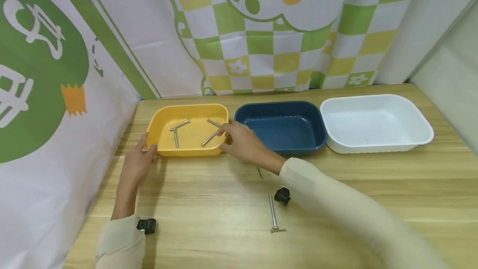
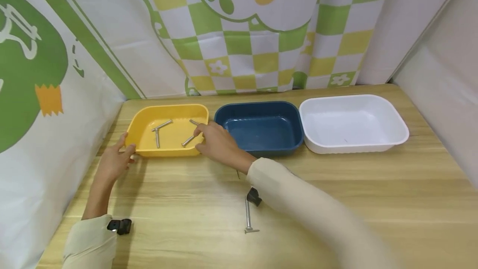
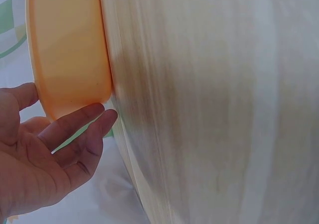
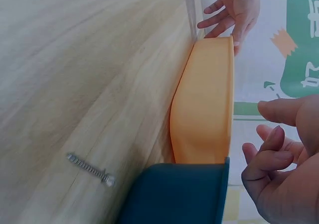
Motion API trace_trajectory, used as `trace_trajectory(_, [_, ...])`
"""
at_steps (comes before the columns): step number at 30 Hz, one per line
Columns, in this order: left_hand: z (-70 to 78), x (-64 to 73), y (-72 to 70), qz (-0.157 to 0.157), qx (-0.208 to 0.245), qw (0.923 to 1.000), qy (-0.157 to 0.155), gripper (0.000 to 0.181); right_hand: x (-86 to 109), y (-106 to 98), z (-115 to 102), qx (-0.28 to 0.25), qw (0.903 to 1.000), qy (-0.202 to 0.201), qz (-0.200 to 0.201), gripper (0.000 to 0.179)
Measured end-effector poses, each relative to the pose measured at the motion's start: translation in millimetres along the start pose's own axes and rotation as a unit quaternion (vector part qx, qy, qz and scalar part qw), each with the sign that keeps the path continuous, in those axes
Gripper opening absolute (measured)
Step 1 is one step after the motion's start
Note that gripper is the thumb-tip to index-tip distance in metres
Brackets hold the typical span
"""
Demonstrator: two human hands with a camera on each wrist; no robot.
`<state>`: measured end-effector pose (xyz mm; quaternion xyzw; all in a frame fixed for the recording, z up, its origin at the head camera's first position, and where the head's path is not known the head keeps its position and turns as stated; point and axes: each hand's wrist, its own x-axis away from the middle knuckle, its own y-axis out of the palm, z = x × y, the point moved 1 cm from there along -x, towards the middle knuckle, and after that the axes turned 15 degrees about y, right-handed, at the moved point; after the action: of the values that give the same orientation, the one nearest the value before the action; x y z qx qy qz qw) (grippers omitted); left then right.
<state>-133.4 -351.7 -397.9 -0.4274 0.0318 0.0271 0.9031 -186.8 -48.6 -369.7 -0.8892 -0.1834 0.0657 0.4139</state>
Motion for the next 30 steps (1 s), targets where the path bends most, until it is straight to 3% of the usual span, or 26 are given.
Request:
trace_trajectory(12, [1.2, 0.2, 0.2, 0.001, -0.010, 0.9999, 0.011, 0.064, 43.5, -24, 22, 0.032, 0.9994, 0.016, -0.003, 0.032])
trace_trajectory(18, [3.4, 0.0, -1.2, 0.003, -0.004, 1.0000, 0.004, 0.063, 63.7, -27, 29, -0.009, 0.9995, 0.016, -0.025, 0.032])
trace_trajectory(30, [3.1, 1.8, 0.2, 0.004, 0.010, 0.9999, 0.002, 0.062, 99.4, -26, 55, -0.003, 0.9955, 0.088, -0.037, 0.044])
